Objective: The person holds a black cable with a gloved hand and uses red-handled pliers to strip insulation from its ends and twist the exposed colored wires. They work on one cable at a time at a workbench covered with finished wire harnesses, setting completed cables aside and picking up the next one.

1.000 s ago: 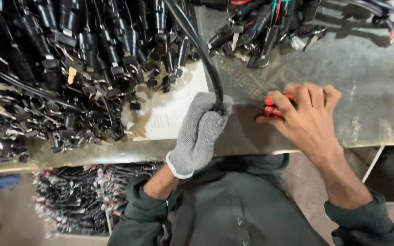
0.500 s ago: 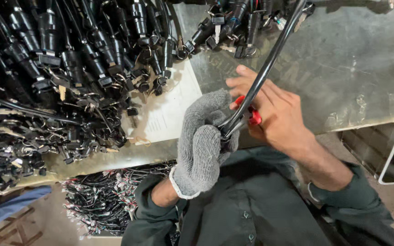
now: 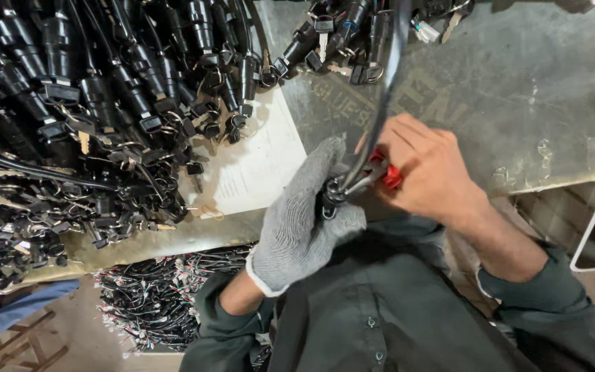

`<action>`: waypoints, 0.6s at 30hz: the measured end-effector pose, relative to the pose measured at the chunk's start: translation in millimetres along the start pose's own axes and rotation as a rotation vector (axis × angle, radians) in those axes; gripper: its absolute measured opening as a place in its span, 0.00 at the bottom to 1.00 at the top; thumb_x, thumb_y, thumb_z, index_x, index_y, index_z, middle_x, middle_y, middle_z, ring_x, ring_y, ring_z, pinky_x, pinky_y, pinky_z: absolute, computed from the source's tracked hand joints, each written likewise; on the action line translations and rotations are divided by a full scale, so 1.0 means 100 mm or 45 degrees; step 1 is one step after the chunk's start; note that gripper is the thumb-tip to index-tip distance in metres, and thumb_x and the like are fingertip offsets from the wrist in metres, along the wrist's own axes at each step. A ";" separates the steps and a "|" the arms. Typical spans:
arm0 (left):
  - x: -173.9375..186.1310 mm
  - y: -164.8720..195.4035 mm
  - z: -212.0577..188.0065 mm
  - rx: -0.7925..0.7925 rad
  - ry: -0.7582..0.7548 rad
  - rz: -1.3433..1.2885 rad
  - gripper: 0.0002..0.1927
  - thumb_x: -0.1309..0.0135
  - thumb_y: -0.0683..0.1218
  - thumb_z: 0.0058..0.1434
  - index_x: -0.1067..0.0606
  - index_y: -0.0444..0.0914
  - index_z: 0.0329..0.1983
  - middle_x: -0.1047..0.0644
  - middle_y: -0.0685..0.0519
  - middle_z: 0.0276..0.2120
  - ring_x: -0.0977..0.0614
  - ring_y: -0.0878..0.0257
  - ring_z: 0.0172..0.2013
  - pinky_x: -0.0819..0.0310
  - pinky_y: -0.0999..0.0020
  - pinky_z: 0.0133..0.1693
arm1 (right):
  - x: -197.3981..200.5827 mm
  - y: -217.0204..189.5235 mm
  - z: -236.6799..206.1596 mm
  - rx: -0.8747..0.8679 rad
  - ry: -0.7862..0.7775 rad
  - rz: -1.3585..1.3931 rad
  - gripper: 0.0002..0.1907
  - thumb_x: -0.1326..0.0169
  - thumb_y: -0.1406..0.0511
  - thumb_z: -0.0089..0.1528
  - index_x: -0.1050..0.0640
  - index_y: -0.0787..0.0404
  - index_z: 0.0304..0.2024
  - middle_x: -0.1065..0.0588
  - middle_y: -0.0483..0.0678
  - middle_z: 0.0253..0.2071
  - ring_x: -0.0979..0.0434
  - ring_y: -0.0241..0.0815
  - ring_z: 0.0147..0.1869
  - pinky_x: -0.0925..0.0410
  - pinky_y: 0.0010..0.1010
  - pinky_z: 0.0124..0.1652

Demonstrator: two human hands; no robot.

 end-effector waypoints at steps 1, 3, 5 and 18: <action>-0.05 -0.04 0.00 -0.009 0.066 0.111 0.38 0.35 0.50 0.66 0.39 0.36 0.74 0.25 0.44 0.63 0.19 0.48 0.62 0.25 0.59 0.63 | -0.02 0.00 -0.02 -0.029 -0.023 -0.002 0.19 0.35 0.65 0.45 0.27 0.61 0.37 0.24 0.49 0.41 0.22 0.50 0.46 0.31 0.37 0.36; -0.14 -0.10 -0.04 -0.066 0.184 0.239 0.37 0.34 0.50 0.65 0.37 0.38 0.73 0.27 0.42 0.64 0.19 0.47 0.60 0.24 0.60 0.61 | -0.04 0.00 -0.04 -0.015 0.010 0.044 0.19 0.35 0.65 0.47 0.27 0.61 0.38 0.24 0.49 0.43 0.22 0.50 0.46 0.31 0.37 0.37; -0.21 -0.13 -0.08 -0.176 0.287 0.267 0.37 0.35 0.49 0.68 0.40 0.38 0.74 0.28 0.41 0.65 0.20 0.47 0.58 0.24 0.63 0.59 | -0.05 -0.01 -0.04 -0.013 0.016 0.040 0.19 0.34 0.64 0.48 0.27 0.61 0.37 0.25 0.49 0.40 0.23 0.50 0.44 0.32 0.37 0.36; -0.27 -0.11 -0.07 -0.123 0.255 0.847 0.36 0.40 0.41 0.63 0.39 0.38 0.74 0.25 0.41 0.57 0.23 0.43 0.48 0.28 0.49 0.50 | -0.05 -0.16 -0.23 -0.299 0.020 -0.247 0.16 0.36 0.65 0.46 0.27 0.59 0.33 0.25 0.46 0.31 0.22 0.49 0.38 0.33 0.40 0.34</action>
Point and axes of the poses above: each hand's wrist, its own z-axis towards the middle knuckle, its own x-axis out of the back of the hand, y = z × x, the point moved 1 cm from there along z, towards the middle knuckle
